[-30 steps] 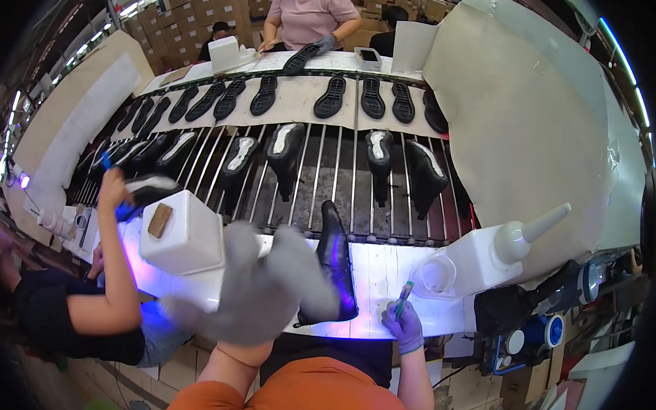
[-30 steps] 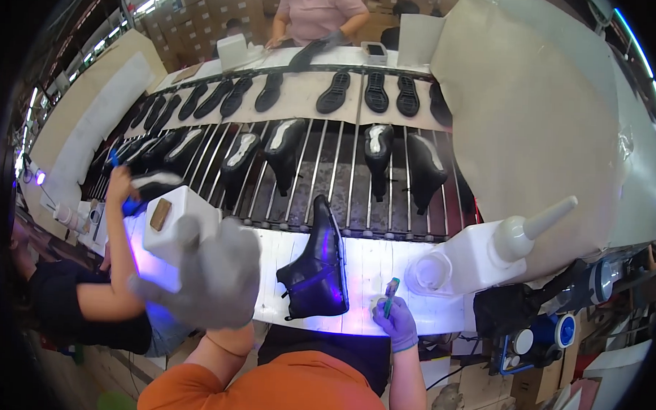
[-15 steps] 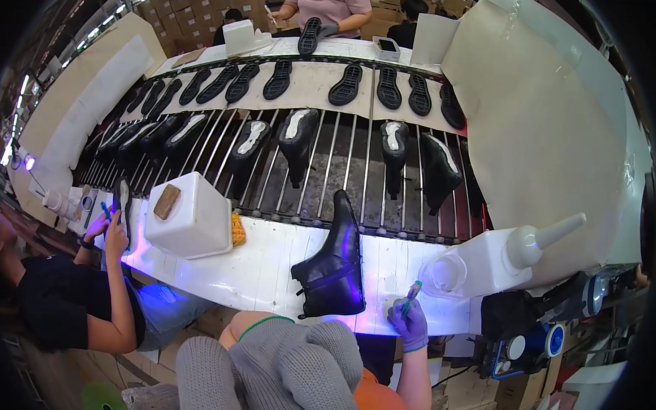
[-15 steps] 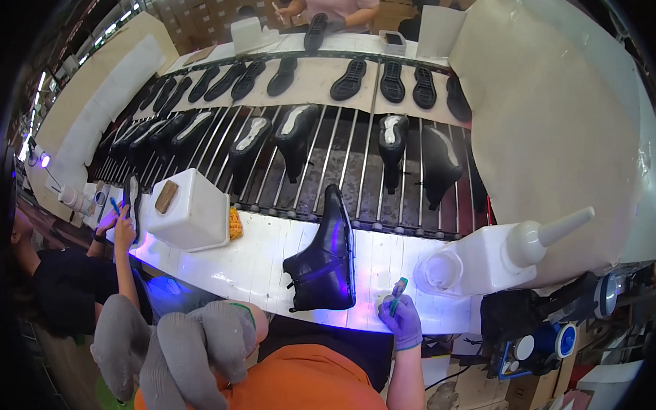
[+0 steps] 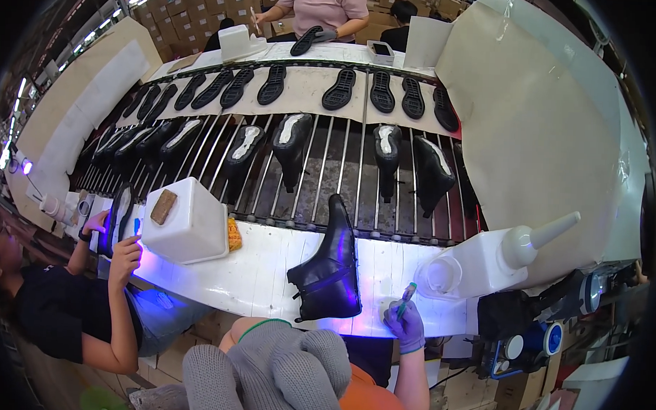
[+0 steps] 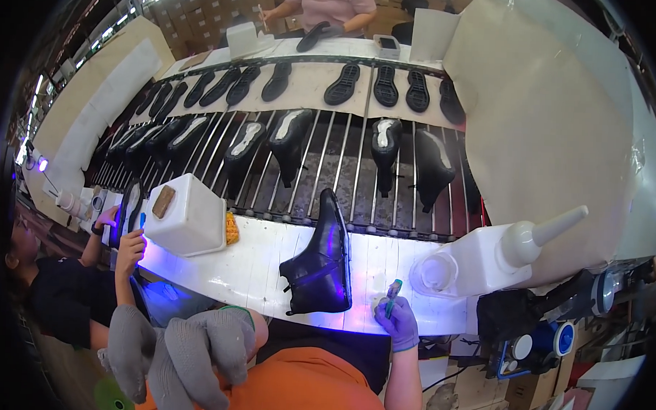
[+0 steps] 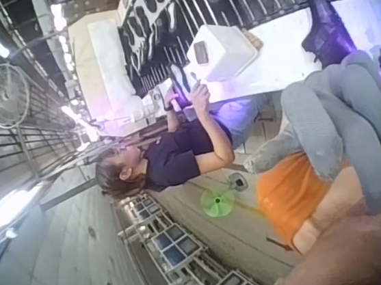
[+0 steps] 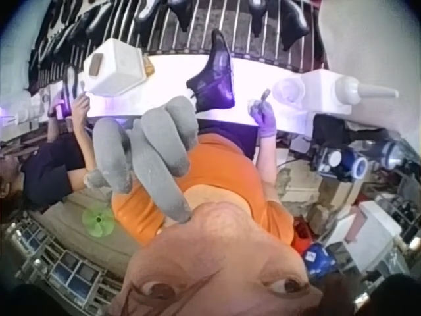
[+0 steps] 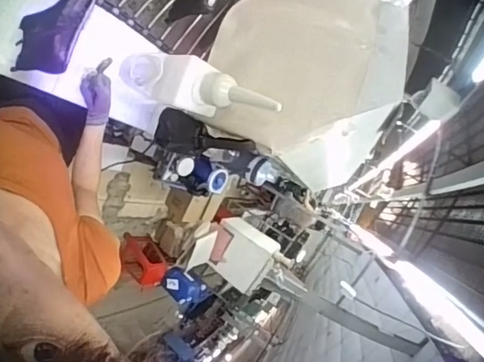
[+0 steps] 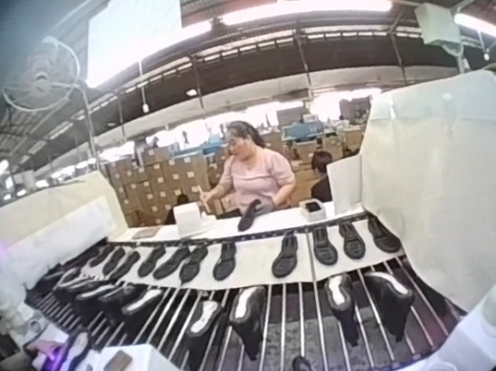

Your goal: Apply glue or primer to shoe soles and components using a brush on a factory production line.

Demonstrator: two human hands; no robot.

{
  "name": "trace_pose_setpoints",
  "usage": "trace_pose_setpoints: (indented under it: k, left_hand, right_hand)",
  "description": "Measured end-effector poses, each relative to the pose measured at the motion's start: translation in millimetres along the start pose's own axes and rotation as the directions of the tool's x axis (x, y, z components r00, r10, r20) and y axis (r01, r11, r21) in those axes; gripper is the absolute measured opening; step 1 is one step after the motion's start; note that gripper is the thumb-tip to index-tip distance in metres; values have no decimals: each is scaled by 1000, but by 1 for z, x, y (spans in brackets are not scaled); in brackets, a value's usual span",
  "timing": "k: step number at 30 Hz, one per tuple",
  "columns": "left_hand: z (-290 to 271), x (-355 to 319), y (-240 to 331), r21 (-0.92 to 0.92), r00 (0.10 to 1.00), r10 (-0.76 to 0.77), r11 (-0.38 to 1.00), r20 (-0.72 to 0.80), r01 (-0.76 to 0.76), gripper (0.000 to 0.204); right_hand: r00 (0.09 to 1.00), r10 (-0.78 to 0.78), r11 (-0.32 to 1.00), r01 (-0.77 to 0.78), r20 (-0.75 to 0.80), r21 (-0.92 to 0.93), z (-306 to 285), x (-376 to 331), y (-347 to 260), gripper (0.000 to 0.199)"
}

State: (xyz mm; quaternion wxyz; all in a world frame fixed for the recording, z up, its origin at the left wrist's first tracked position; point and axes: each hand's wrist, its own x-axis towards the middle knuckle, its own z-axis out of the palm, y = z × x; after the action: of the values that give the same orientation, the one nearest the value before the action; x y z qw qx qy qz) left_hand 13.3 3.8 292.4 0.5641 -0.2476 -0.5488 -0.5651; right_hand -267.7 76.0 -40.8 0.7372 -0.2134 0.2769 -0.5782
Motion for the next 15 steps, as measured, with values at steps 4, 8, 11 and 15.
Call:
trace_pose_setpoints:
  k: [4, 8, 11, 15]
  left_hand:
    - [7, -2, 2, -10, 996, -64, 998, -66, 63, 31]
    - [-1, -2, -2, -16, 998, -66, 998, 1, 66, 32]
    - [-4, -2, -4, -11, 999, -39, 999, 7, 39, 32]
    - [-4, -3, -3, -37, 997, -62, 997, 35, 64, 32]
  right_hand:
    - [1000, 5, 1000, -5, -19, 17, 4, 0, -2, 21]
    - [993, -16, 995, 5, -115, -101, 17, 1, -4, 26]
    - [985, -46, 983, 14, -169, -185, 20, 2, -5, 39]
    - [1000, 8, 1000, -8, -10, 15, 8, 0, -6, 20]
